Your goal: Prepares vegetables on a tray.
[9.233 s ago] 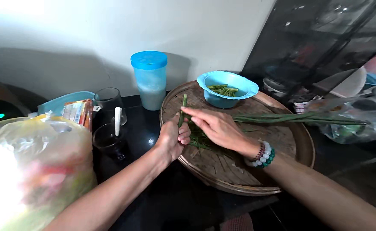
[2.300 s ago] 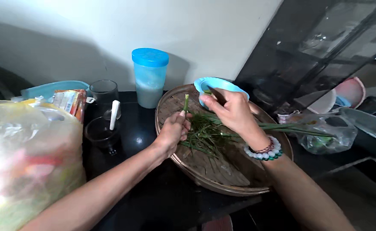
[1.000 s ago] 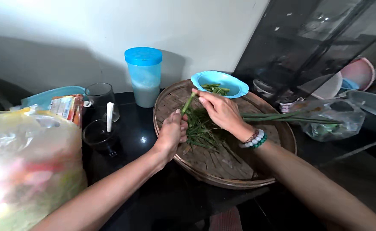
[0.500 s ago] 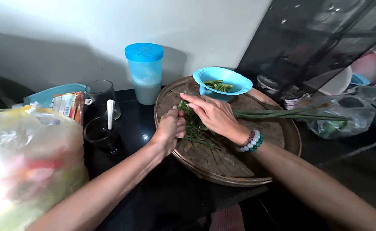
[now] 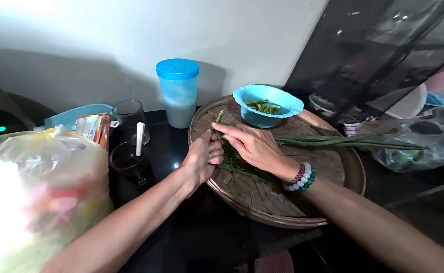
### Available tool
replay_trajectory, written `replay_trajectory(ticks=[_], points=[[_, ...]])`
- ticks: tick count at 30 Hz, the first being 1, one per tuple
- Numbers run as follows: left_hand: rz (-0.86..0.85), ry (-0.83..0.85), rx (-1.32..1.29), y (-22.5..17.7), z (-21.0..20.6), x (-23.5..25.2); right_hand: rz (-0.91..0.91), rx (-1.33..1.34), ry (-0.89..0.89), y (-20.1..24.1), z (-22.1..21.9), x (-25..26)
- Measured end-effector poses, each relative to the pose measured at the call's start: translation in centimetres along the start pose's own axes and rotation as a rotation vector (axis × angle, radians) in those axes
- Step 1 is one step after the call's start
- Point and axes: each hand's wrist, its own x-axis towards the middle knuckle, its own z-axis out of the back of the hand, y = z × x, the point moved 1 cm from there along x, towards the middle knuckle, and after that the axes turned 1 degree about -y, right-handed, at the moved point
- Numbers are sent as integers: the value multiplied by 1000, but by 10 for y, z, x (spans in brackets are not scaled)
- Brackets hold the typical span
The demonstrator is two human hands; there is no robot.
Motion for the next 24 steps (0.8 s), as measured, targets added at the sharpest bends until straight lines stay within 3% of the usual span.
replay_trajectory(ticks=[6, 11, 15, 17, 21, 24], points=[[22, -43, 29, 5, -7, -5, -254, 39, 12, -34, 14, 5], [143, 14, 46, 0, -5, -1, -488, 541, 63, -25, 24, 6], [240, 131, 229, -3, -5, 1, -568, 697, 148, -27, 20, 4], [100, 121, 505, -1, -8, -4, -601, 685, 159, -32, 22, 1], [-298, 83, 1332, 10, -12, -10, -596, 622, 136, -38, 25, -3], [-521, -31, 1642, 14, -6, -11, -571, 582, 125, -33, 26, 0]])
